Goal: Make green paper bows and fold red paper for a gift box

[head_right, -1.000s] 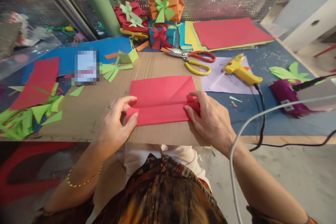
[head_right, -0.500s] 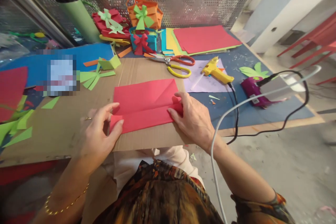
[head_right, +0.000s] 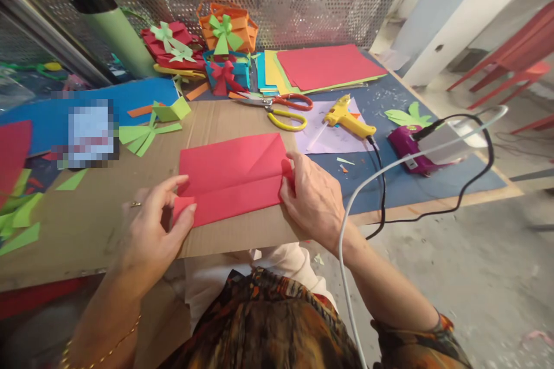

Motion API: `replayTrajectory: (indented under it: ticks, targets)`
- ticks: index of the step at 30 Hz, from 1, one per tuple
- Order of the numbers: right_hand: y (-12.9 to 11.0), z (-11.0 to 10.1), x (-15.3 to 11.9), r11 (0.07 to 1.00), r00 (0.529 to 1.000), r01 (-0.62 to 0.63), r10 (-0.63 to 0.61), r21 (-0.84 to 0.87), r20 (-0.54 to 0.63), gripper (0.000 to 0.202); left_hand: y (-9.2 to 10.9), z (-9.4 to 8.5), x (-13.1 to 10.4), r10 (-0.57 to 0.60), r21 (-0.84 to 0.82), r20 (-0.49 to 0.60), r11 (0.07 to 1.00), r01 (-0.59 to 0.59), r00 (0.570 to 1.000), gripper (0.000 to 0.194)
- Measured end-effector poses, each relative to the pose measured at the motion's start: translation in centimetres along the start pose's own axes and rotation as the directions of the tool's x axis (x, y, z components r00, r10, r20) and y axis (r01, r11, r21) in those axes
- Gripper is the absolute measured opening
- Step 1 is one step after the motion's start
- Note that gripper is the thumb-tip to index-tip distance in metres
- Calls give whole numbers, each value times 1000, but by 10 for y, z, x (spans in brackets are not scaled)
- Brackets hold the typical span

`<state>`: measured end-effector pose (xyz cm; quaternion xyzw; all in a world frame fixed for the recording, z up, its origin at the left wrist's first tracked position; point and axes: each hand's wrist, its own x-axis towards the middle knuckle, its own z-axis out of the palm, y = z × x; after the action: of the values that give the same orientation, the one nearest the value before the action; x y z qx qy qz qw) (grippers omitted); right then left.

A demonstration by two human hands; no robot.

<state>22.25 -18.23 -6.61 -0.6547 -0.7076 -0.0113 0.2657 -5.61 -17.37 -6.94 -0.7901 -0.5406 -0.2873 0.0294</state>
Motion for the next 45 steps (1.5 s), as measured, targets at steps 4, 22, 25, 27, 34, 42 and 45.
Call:
replayTrajectory:
  ticks: [4, 22, 25, 27, 34, 42, 45]
  targets:
    - [0, 0, 0, 1000, 1000, 18, -17, 8, -18, 36, 0, -1, 0, 5, -8, 3, 1000, -5, 1000, 34]
    - [0, -3, 1, 999, 999, 20, -18, -28, 48, 35, 3, -3, 0, -27, -57, 48, 998, 30, 998, 36]
    - [0, -4, 1, 999, 998, -16, 18, -42, 66, 36, 6, -3, -2, -90, -84, 85, 992, 97, 992, 41]
    - [-1, -4, 1, 996, 994, -56, 62, -67, 86, 38, 8, -2, -3, -130, -84, 101, 987, 138, 986, 45]
    - [-6, -5, 3, 986, 982, -144, 153, -86, 108, 42, 13, -4, -7, -225, 38, 119, 974, 222, 967, 63]
    - [-5, -5, 4, 985, 983, -151, 159, -86, 96, 44, 13, -1, -7, -264, 162, 19, 952, 258, 964, 68]
    - [-6, -5, 3, 983, 981, -157, 166, -92, 103, 46, 16, -5, -8, -241, 118, 22, 964, 237, 970, 47]
